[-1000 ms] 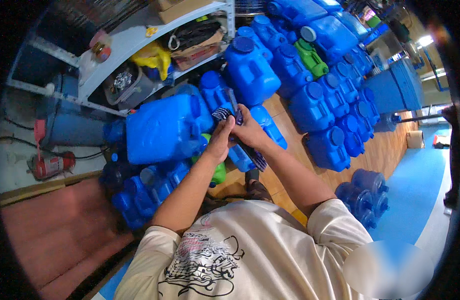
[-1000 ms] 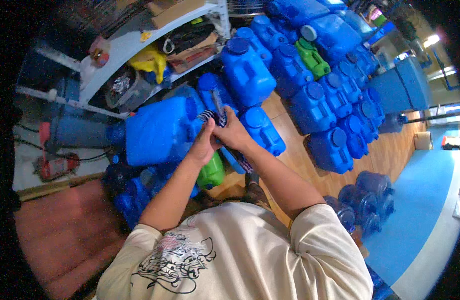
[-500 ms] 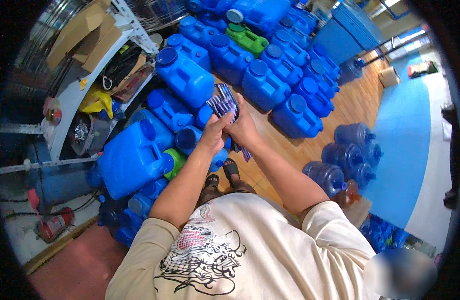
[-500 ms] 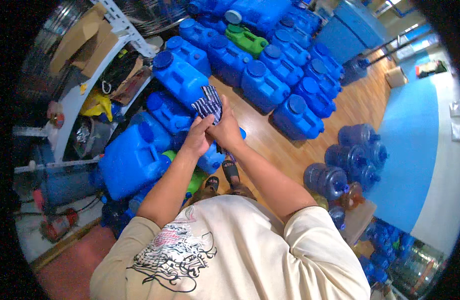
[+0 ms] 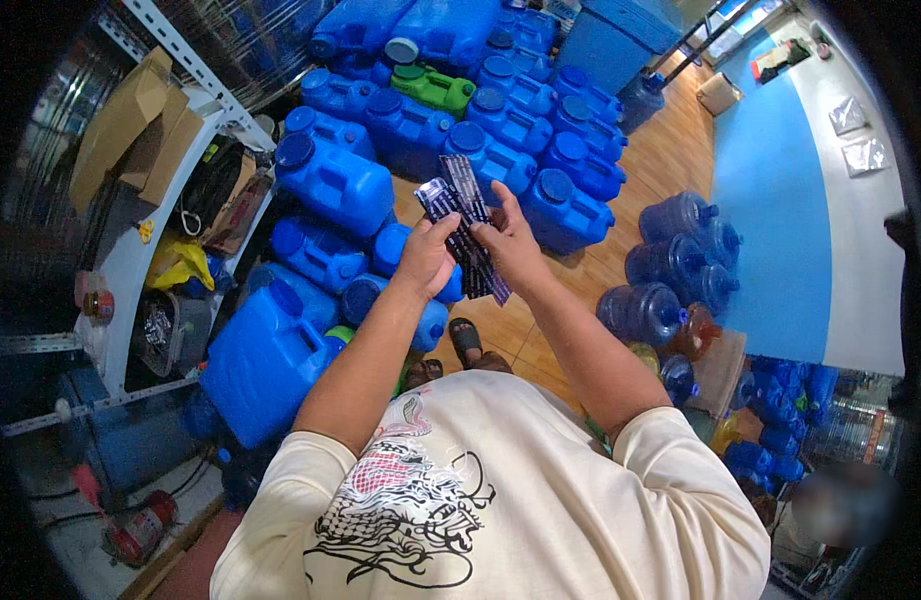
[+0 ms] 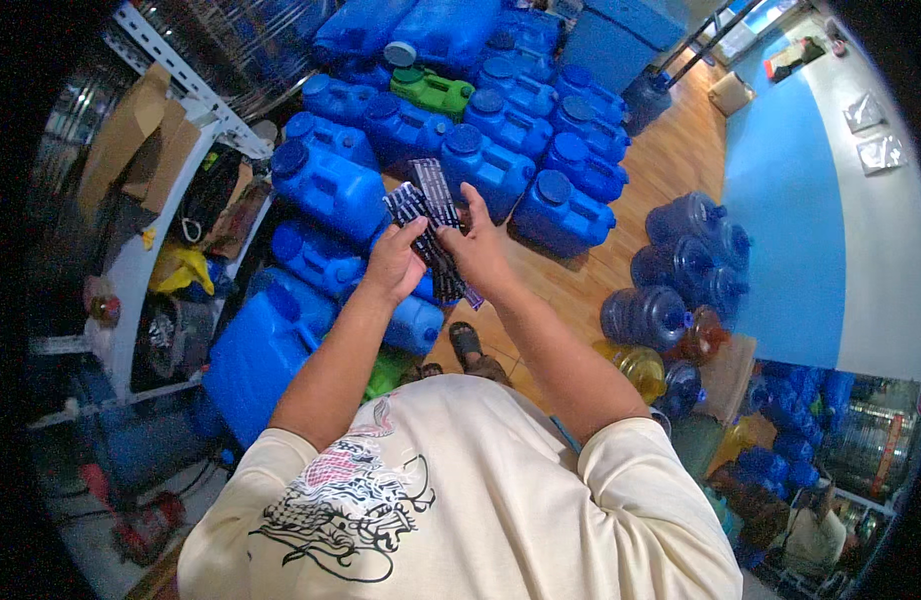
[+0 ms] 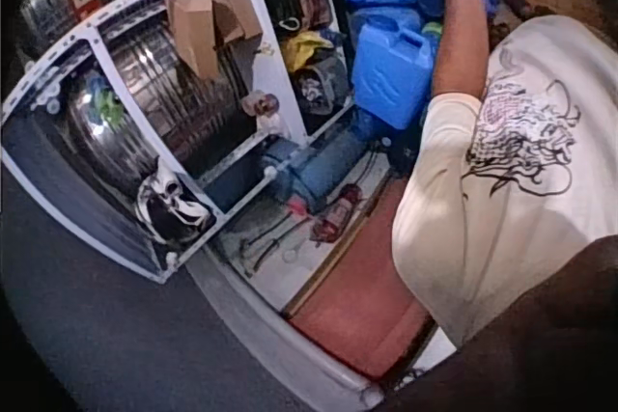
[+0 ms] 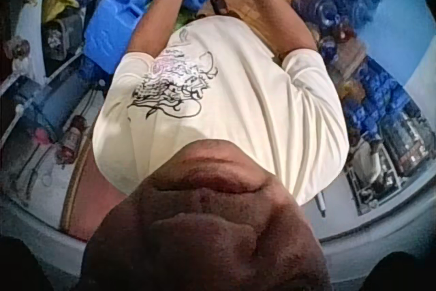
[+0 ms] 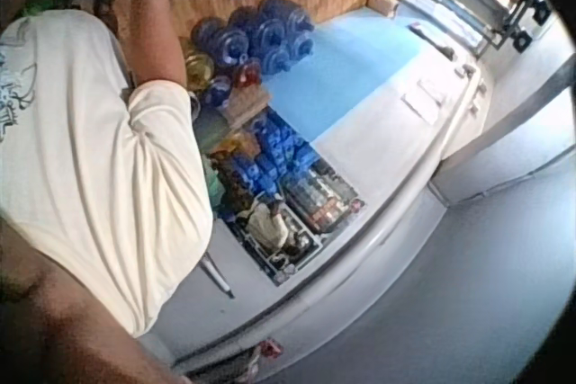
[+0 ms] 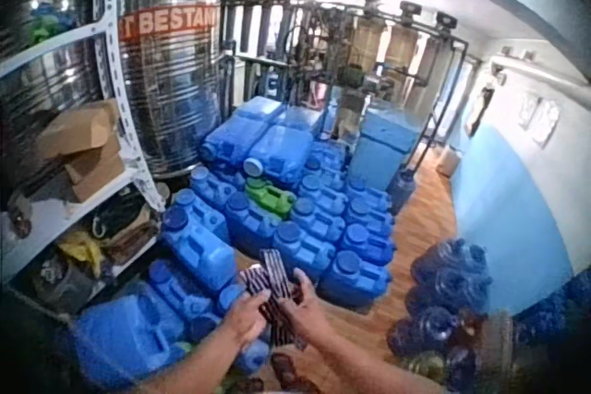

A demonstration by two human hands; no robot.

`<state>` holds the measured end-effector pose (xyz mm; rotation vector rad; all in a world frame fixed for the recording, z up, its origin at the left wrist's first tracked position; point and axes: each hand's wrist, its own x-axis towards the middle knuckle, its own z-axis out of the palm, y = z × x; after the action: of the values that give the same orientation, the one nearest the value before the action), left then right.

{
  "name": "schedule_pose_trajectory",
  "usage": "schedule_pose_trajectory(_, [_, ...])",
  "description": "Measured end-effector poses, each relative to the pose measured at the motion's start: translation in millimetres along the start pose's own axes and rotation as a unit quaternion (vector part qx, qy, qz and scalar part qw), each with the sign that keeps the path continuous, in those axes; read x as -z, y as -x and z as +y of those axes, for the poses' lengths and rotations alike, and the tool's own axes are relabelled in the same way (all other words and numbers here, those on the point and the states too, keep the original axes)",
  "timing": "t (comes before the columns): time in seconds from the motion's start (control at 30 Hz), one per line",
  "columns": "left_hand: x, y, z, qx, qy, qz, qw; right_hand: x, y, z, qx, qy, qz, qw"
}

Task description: The person handles blue and green plastic water containers, places them on a counter, and applies adhesive labels to their sides. They retrieve labels from a nearby shelf and use a handheld tool to smooth the labels onto the containers.

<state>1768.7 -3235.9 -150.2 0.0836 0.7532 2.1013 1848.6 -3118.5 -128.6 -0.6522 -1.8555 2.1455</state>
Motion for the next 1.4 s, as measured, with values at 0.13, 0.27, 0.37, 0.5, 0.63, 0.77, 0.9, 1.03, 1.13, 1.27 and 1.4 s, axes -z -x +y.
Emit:
schedule_pose_trajectory(0.13, [-11,-7,7,0.045,0.001,-0.069,0.997,7,5,-32,-0.051,-0.052,0.055,0.996])
schedule_pose_trajectory(0.27, [-27,-32,-5,0.058,0.022,-0.080,0.995,43,-7,-29,-0.057,-0.211,0.081,0.972])
schedule_pose_trajectory(0.37, [-36,-61,-18,0.066,0.033,-0.088,0.993,75,-16,-43,-0.066,-0.269,0.061,0.959])
schedule_pose_trajectory(0.5, [-64,-106,-41,0.096,0.026,-0.086,0.991,146,-34,-57,-0.068,-0.318,0.084,0.942])
schedule_pose_trajectory(0.63, [-89,-157,-70,0.126,0.026,-0.112,0.985,233,-51,-63,-0.089,-0.357,0.066,0.927])
schedule_pose_trajectory(0.77, [-118,-201,-94,0.183,0.022,-0.143,0.972,281,-65,-85,-0.079,-0.332,0.011,0.940])
schedule_pose_trajectory(0.9, [-141,-231,-112,0.242,-0.029,-0.174,0.954,308,-78,-110,-0.079,-0.261,0.026,0.962])
schedule_pose_trajectory(1.03, [-165,-242,-114,0.283,-0.090,-0.200,0.934,302,-89,-130,-0.085,0.019,0.088,0.992])
schedule_pose_trajectory(1.13, [-180,-251,-113,0.312,-0.124,-0.252,0.908,303,-97,-125,-0.029,0.201,0.145,0.969])
schedule_pose_trajectory(1.27, [-188,-257,-124,0.339,-0.130,-0.264,0.894,315,-82,-137,-0.026,0.191,0.201,0.960])
schedule_pose_trajectory(1.4, [-190,-264,-127,0.375,-0.110,-0.272,0.879,326,-56,-149,-0.038,0.094,0.209,0.973])
